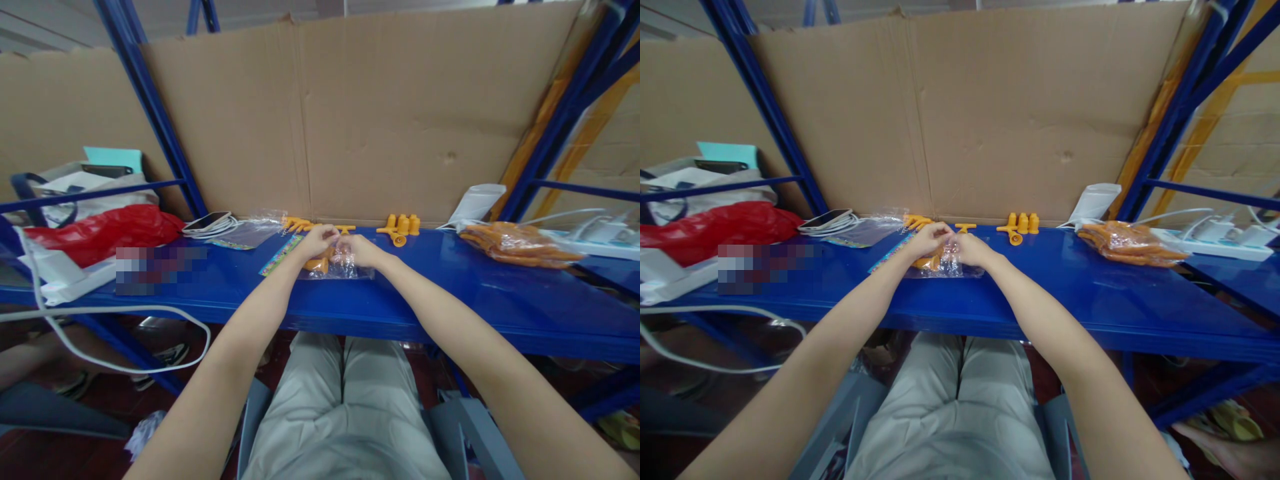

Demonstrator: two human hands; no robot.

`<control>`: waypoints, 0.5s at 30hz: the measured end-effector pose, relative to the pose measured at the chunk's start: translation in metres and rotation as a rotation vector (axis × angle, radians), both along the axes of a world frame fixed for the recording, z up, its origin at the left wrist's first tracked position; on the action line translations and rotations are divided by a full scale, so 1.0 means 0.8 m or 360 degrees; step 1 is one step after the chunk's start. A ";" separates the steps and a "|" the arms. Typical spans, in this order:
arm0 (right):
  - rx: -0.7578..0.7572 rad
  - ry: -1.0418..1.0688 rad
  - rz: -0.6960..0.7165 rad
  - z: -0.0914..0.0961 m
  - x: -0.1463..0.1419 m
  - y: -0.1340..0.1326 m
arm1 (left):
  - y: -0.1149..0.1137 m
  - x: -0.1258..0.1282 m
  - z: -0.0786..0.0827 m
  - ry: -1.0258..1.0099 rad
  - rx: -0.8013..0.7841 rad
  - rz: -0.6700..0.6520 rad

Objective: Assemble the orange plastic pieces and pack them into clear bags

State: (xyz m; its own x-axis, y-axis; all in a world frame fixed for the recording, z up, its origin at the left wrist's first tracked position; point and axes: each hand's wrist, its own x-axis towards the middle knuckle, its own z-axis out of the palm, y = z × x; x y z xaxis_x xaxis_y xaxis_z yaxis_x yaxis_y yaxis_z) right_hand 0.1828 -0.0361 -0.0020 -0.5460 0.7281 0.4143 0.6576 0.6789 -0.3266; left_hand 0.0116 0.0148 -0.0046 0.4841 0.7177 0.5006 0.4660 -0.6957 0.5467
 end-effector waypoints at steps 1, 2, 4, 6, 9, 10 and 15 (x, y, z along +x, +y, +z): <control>0.0015 -0.0001 0.0029 0.000 -0.003 0.000 | -0.001 0.001 0.000 0.0015 0.0020 0.0004; 0.0023 0.0001 0.0063 -0.001 -0.005 0.000 | -0.001 0.002 0.001 0.0031 0.0050 0.0014; 0.0000 0.0017 0.0142 -0.005 -0.008 0.001 | -0.001 0.001 0.002 0.0062 0.0138 0.0060; -0.0064 0.0042 0.0227 -0.008 -0.010 0.001 | 0.000 -0.001 0.003 0.0075 0.0236 0.0131; -0.0184 0.0012 0.0348 -0.012 -0.010 0.002 | 0.002 -0.005 0.003 0.0098 0.0310 0.0266; -0.0205 -0.0020 0.0367 -0.012 -0.010 0.002 | 0.003 -0.007 0.002 0.0115 0.0311 0.0310; -0.0110 -0.0059 0.0281 -0.018 -0.015 0.007 | 0.005 -0.008 -0.001 0.0192 0.0251 0.0449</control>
State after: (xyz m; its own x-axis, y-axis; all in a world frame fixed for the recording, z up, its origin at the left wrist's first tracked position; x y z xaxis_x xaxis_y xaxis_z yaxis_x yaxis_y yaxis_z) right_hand 0.1711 -0.0302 -0.0164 -0.6818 0.6457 0.3439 0.5428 0.7616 -0.3539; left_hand 0.0050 0.0188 -0.0054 0.3403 0.7501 0.5670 0.7068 -0.6018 0.3719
